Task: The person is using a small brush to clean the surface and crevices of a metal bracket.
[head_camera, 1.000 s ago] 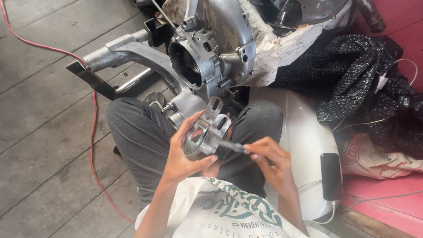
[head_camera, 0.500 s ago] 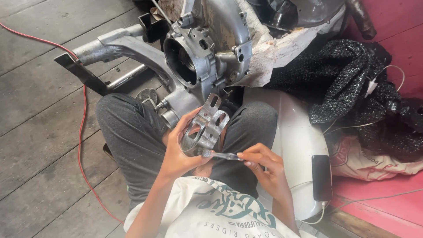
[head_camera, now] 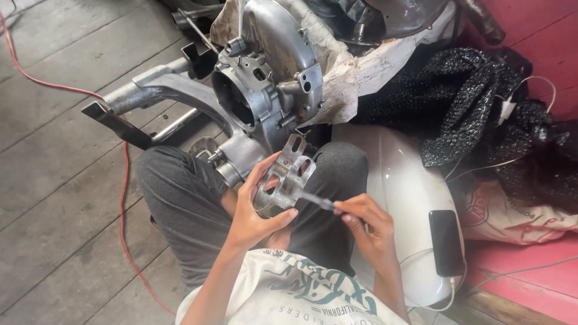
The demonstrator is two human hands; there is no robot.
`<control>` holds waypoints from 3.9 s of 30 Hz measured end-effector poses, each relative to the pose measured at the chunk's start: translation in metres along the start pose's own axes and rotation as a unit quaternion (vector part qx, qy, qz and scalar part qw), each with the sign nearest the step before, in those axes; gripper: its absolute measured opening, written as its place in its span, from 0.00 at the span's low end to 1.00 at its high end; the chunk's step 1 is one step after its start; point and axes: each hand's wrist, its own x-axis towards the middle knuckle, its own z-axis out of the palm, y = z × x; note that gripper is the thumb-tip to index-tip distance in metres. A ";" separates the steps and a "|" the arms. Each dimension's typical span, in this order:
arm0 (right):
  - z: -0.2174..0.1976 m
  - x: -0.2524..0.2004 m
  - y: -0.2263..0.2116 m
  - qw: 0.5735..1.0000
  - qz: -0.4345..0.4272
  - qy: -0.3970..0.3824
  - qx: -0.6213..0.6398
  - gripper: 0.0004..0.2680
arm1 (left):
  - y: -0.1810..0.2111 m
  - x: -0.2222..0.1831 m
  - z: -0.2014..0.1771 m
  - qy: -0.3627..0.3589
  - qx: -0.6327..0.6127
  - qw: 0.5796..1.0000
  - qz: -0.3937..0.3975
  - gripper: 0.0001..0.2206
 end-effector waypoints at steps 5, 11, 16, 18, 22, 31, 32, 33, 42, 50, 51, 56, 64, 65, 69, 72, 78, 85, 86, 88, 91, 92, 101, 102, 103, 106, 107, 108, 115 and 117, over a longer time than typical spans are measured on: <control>-0.008 0.005 -0.009 0.996 -0.002 0.088 -0.028 0.07 | 0.013 0.004 0.012 -0.017 0.021 1.000 0.007 0.38; -0.017 -0.010 0.009 0.998 -0.025 -0.049 0.026 0.10 | 0.011 0.007 0.019 -0.035 0.033 0.999 -0.004 0.40; -0.019 -0.001 -0.003 0.995 0.012 0.102 -0.014 0.08 | 0.017 0.007 0.026 -0.040 0.036 0.999 -0.001 0.39; -0.022 -0.008 0.008 0.997 0.007 0.076 0.013 0.08 | 0.019 0.006 0.027 -0.044 0.040 0.998 -0.003 0.39; -0.022 -0.018 0.012 0.998 -0.013 -0.037 0.054 0.10 | 0.018 0.008 0.029 -0.056 0.018 0.998 -0.008 0.40; -0.024 -0.017 0.007 0.999 0.004 0.048 0.011 0.10 | 0.018 0.005 0.030 -0.054 0.015 0.998 0.005 0.40; -0.020 -0.017 0.004 0.999 0.004 0.051 0.010 0.10 | 0.019 0.006 0.028 -0.057 0.015 0.998 0.006 0.40; -0.016 -0.018 0.000 0.999 0.011 0.009 0.030 0.11 | 0.019 0.006 0.027 -0.056 -0.009 0.998 -0.006 0.41; -0.001 -0.004 -0.011 0.999 0.006 0.046 -0.001 0.10 | 0.017 -0.005 0.005 -0.035 -0.009 0.999 -0.007 0.41; 0.011 0.009 -0.012 1.000 -0.004 0.005 -0.011 0.12 | 0.020 -0.009 -0.010 -0.027 -0.030 0.999 -0.006 0.42; 0.012 0.011 -0.014 0.999 0.006 0.029 -0.012 0.11 | 0.021 -0.010 -0.011 -0.020 -0.025 0.999 -0.010 0.42; 0.018 0.009 -0.020 0.998 0.011 -0.069 0.005 0.13 | 0.014 -0.014 -0.020 -0.006 -0.032 0.999 -0.013 0.42; 0.021 0.019 -0.025 0.999 0.032 0.009 -0.030 0.12 | 0.022 -0.013 -0.028 0.010 0.045 0.999 -0.007 0.43; 0.023 0.018 -0.026 0.999 0.031 0.010 -0.028 0.12 | 0.021 -0.013 -0.030 0.010 0.048 0.999 -0.006 0.43; 0.026 0.016 -0.028 0.992 0.019 -0.126 0.011 0.14 | 0.014 -0.012 -0.035 0.001 0.028 1.000 -0.007 0.42; 0.026 0.020 -0.023 0.996 0.002 -0.088 0.000 0.15 | 0.012 -0.012 -0.037 0.007 0.052 0.999 -0.005 0.41; 0.021 0.020 -0.025 1.000 0.009 -0.010 -0.019 0.14 | 0.022 -0.007 -0.031 -0.013 0.011 1.000 0.014 0.42; 0.020 0.011 -0.034 0.996 0.028 -0.086 0.022 0.14 | 0.020 -0.011 -0.036 0.000 0.012 1.000 0.004 0.43; 0.020 0.012 -0.035 0.996 0.032 -0.080 0.024 0.14 | 0.019 -0.012 -0.037 -0.006 0.013 1.000 0.000 0.43; 0.021 0.015 -0.037 0.998 0.055 -0.017 -0.028 0.14 | 0.018 -0.012 -0.041 -0.019 0.008 1.000 -0.002 0.43; 0.022 0.019 -0.043 0.997 0.061 -0.013 -0.054 0.15 | 0.021 -0.008 -0.043 -0.026 0.023 0.999 -0.015 0.44; 0.023 0.019 -0.044 0.996 0.064 -0.007 -0.054 0.15 | 0.020 -0.007 -0.044 -0.033 0.023 0.999 -0.017 0.44; 0.022 0.039 -0.049 0.990 0.038 0.037 -0.132 0.14 | 0.033 0.042 -0.047 -0.102 0.057 0.993 -0.031 0.46; 0.025 0.043 -0.052 0.987 0.039 0.055 -0.143 0.13 | 0.037 0.050 -0.046 -0.112 0.034 0.993 -0.022 0.45; 0.020 0.046 -0.056 0.984 0.042 0.069 -0.162 0.12 | 0.037 0.057 -0.039 -0.119 0.001 0.993 -0.012 0.44; 0.018 0.055 -0.064 0.976 0.028 0.111 -0.183 0.13 | 0.049 0.080 -0.030 -0.119 0.070 0.990 -0.007 0.45; 0.016 0.052 -0.061 0.976 0.031 0.111 -0.186 0.13 | 0.052 0.084 -0.025 -0.120 0.067 0.990 -0.009 0.45; 0.014 0.049 -0.058 0.977 0.025 0.127 -0.170 0.09 | 0.055 0.089 -0.019 -0.142 0.038 0.989 -0.014 0.44; 0.012 0.020 -0.050 0.951 0.049 0.279 -0.122 0.07 | 0.061 0.097 0.005 -0.265 -0.053 0.959 -0.087 0.42; 0.011 -0.002 -0.049 0.937 0.051 0.313 -0.150 0.08 | 0.059 0.092 0.014 -0.286 -0.059 0.952 -0.092 0.42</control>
